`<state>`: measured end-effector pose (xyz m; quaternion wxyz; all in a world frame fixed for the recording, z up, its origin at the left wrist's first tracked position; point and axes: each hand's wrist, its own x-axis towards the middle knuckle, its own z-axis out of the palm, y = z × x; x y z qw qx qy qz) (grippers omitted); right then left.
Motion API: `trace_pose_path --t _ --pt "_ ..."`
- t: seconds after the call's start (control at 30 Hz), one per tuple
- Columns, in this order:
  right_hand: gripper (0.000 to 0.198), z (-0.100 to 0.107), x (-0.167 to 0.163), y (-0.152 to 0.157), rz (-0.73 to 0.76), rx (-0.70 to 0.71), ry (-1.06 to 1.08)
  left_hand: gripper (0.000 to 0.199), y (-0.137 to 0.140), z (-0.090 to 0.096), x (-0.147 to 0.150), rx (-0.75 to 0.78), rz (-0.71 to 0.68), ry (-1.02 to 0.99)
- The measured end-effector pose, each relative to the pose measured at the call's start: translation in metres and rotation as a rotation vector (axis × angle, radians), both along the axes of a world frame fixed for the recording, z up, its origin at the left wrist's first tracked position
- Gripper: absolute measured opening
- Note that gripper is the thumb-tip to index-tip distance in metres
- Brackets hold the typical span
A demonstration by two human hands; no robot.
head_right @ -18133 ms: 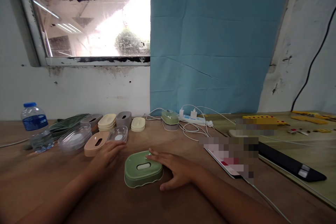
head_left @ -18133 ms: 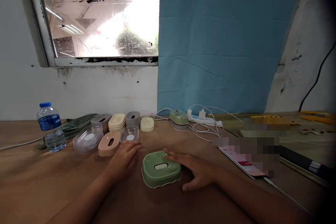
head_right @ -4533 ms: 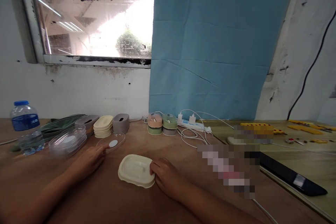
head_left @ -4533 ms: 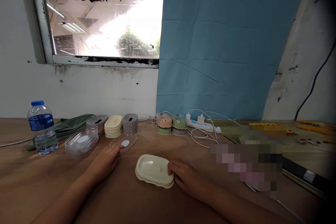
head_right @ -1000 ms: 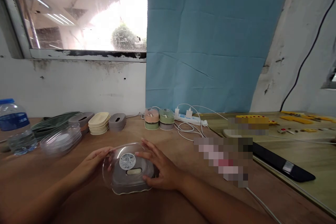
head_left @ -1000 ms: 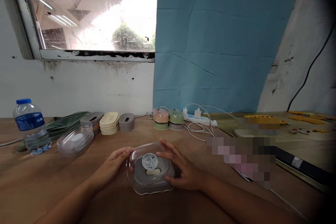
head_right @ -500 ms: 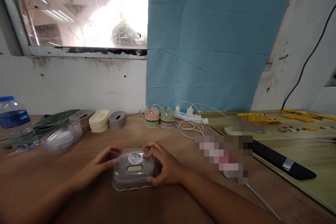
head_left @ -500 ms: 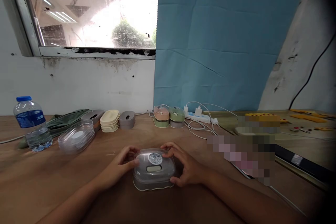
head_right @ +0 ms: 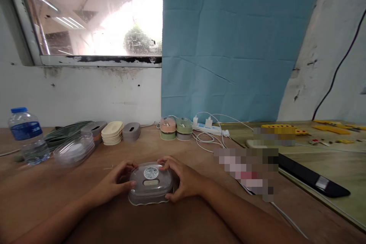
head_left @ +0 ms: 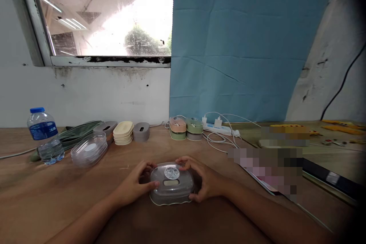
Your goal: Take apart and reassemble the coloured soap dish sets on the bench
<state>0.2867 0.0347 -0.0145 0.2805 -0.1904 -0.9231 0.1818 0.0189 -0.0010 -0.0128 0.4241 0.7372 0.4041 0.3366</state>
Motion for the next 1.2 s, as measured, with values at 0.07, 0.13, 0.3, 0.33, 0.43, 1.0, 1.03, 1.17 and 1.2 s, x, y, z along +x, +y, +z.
trace_pose_path --t 0.07,0.13,0.3,0.33,0.43,1.0,1.03,1.17,1.2 --pt "0.063 0.000 0.000 0.001 0.008 0.003 0.014 0.039 -0.001 0.000 0.000 0.022 -0.014 0.003" --pt "0.062 -0.001 -0.001 0.001 0.009 0.002 0.033 0.043 -0.001 0.000 -0.001 0.043 -0.054 0.004" --pt "0.061 -0.003 -0.002 0.002 -0.006 -0.019 0.075 0.062 -0.001 -0.001 -0.006 0.035 -0.145 -0.003" --pt "0.061 -0.003 -0.002 0.002 -0.007 -0.028 0.079 0.064 0.000 -0.002 -0.007 0.035 -0.147 -0.001" --pt "0.061 -0.001 -0.002 0.002 -0.003 -0.071 0.088 0.068 0.001 -0.003 -0.009 0.033 -0.158 0.003" --pt "0.059 0.007 0.000 -0.009 0.000 -0.042 0.003 0.062 0.006 -0.003 -0.012 -0.019 -0.163 -0.071" --pt "0.061 0.008 0.000 -0.010 0.006 -0.021 -0.018 0.062 0.006 -0.002 -0.013 -0.015 -0.164 -0.072" --pt "0.069 0.010 -0.001 -0.012 0.035 0.079 -0.127 0.060 0.009 0.000 -0.015 -0.032 -0.199 -0.090" --pt "0.071 0.011 -0.002 -0.012 0.047 0.110 -0.158 0.060 0.009 0.000 -0.016 -0.052 -0.215 -0.100"
